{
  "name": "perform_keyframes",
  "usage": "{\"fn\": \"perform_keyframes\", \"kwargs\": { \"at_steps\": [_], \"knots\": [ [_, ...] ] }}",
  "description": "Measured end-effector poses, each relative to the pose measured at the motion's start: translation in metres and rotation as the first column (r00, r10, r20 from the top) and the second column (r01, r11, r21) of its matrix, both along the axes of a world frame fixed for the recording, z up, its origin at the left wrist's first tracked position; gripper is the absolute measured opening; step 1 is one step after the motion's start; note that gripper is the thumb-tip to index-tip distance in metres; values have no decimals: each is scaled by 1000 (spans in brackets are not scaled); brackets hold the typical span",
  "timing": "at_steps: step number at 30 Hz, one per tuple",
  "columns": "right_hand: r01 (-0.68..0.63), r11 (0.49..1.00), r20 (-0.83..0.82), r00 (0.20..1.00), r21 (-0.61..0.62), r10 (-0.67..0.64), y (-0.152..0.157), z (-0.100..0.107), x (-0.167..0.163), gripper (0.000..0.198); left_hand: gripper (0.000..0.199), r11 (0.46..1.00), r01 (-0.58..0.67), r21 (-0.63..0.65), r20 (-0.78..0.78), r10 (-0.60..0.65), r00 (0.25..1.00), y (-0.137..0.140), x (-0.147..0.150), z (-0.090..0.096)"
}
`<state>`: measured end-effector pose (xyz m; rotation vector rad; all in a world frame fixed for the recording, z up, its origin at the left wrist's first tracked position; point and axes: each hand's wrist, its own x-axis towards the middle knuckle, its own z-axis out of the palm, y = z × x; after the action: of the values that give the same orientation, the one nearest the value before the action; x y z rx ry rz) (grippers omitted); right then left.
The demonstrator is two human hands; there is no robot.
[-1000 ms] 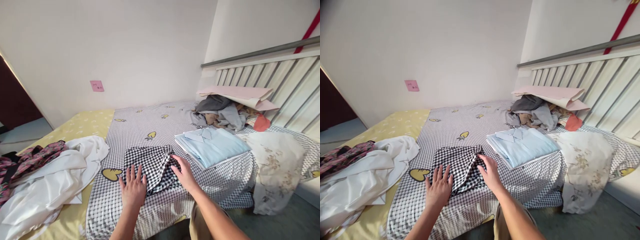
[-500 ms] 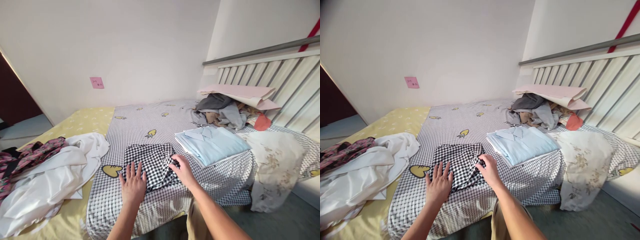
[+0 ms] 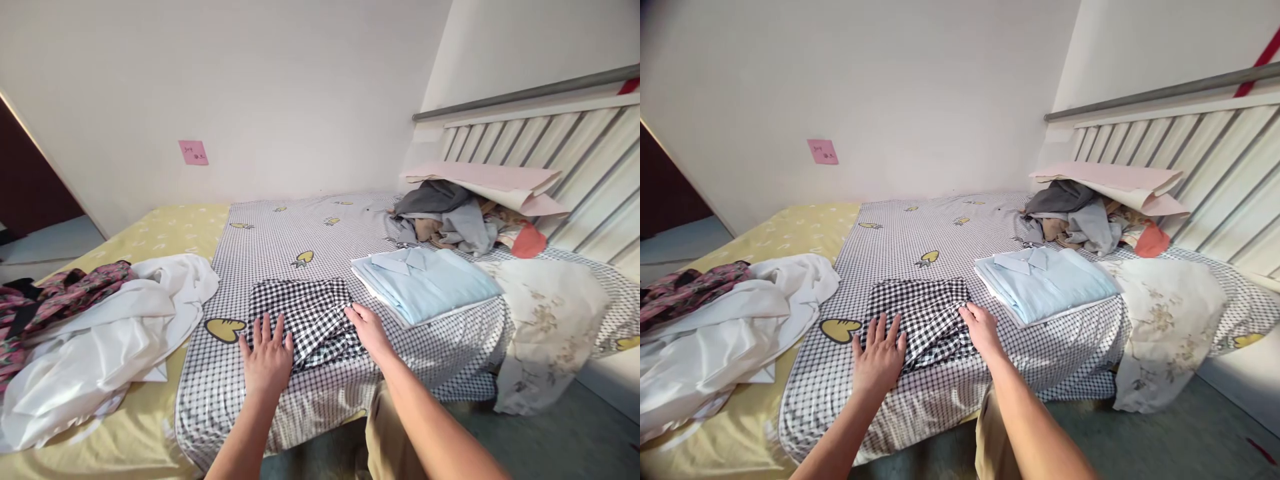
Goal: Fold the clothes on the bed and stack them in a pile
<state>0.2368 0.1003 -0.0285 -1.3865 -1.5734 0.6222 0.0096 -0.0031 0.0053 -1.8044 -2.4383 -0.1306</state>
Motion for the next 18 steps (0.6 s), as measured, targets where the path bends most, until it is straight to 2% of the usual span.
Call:
{"fn": "perform_keyframes", "kwargs": {
  "at_steps": [6, 10, 14, 18],
  "knots": [
    [19, 999, -139, 990, -31, -23, 2, -4, -7, 55, 59, 999, -2, 34, 13, 1, 1000, 1, 0, -2],
    [7, 1000, -208, 978, -22, -11, -3, -2, -5, 50, 59, 999, 3, 47, 34, -5, 999, 2, -1, -6],
    [-35, 999, -226, 973, -4, 33, -9, 4, -2, 39, 59, 997, 4, 82, 40, -8, 999, 3, -2, -9],
    [-112, 993, -201, 973, 35, 116, -15, 11, 2, 47, 59, 997, 6, 75, 63, -11, 998, 2, -2, -8]
  ]
}}
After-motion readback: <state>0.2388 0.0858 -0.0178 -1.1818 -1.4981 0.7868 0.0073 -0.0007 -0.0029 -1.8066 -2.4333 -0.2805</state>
